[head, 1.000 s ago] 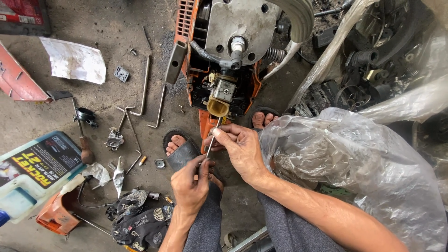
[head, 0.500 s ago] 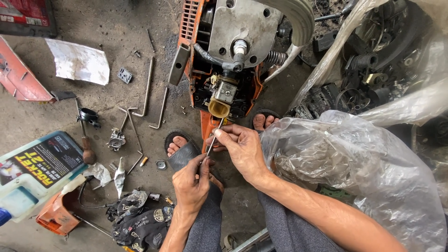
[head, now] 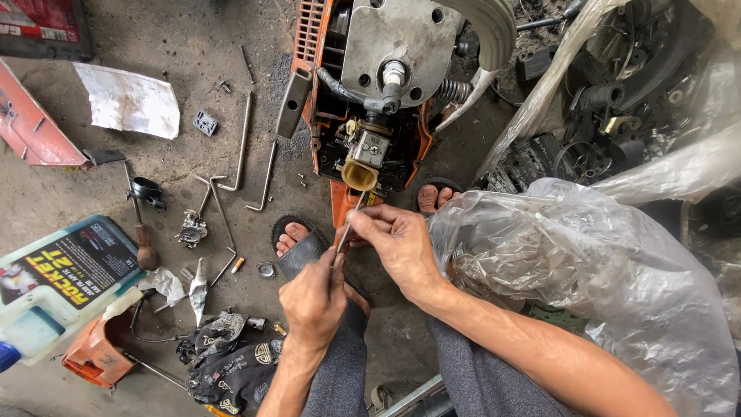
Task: The person installs a carburetor onto a chainsaw engine, connecting a fuel line and attaching an air filter housing. They then use a screwdriver to tighten the screws securing the carburetor and air filter to the engine.
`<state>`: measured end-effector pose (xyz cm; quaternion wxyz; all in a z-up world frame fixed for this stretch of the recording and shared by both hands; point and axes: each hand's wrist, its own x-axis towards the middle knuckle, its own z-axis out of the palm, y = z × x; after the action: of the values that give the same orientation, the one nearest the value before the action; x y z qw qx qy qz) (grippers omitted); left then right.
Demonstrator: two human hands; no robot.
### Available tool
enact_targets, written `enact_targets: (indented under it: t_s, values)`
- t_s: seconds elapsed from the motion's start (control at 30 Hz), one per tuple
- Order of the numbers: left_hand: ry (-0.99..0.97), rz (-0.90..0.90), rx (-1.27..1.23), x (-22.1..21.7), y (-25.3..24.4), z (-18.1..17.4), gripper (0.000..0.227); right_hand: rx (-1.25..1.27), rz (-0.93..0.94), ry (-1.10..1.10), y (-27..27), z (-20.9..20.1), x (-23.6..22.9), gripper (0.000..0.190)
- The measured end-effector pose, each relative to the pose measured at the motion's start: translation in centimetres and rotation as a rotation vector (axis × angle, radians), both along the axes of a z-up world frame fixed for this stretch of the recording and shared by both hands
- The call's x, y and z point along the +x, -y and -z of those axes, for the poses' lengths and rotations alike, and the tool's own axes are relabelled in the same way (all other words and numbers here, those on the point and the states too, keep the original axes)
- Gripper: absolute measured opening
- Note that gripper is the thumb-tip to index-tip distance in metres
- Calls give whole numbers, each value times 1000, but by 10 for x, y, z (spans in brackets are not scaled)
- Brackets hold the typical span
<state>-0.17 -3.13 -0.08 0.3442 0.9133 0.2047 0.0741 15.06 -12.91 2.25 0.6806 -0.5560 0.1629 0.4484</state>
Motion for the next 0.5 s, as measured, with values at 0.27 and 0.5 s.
enact_targets:
  t_s: [0.27, 0.5]
  values:
    - [-404, -565, -1559, 30, -12, -41, 50, -67, -71, -42, 9, -6, 8, 20]
    - [-313, 416, -77, 41, -37, -31, 24, 41, -38, 51, 17, 4, 9, 22]
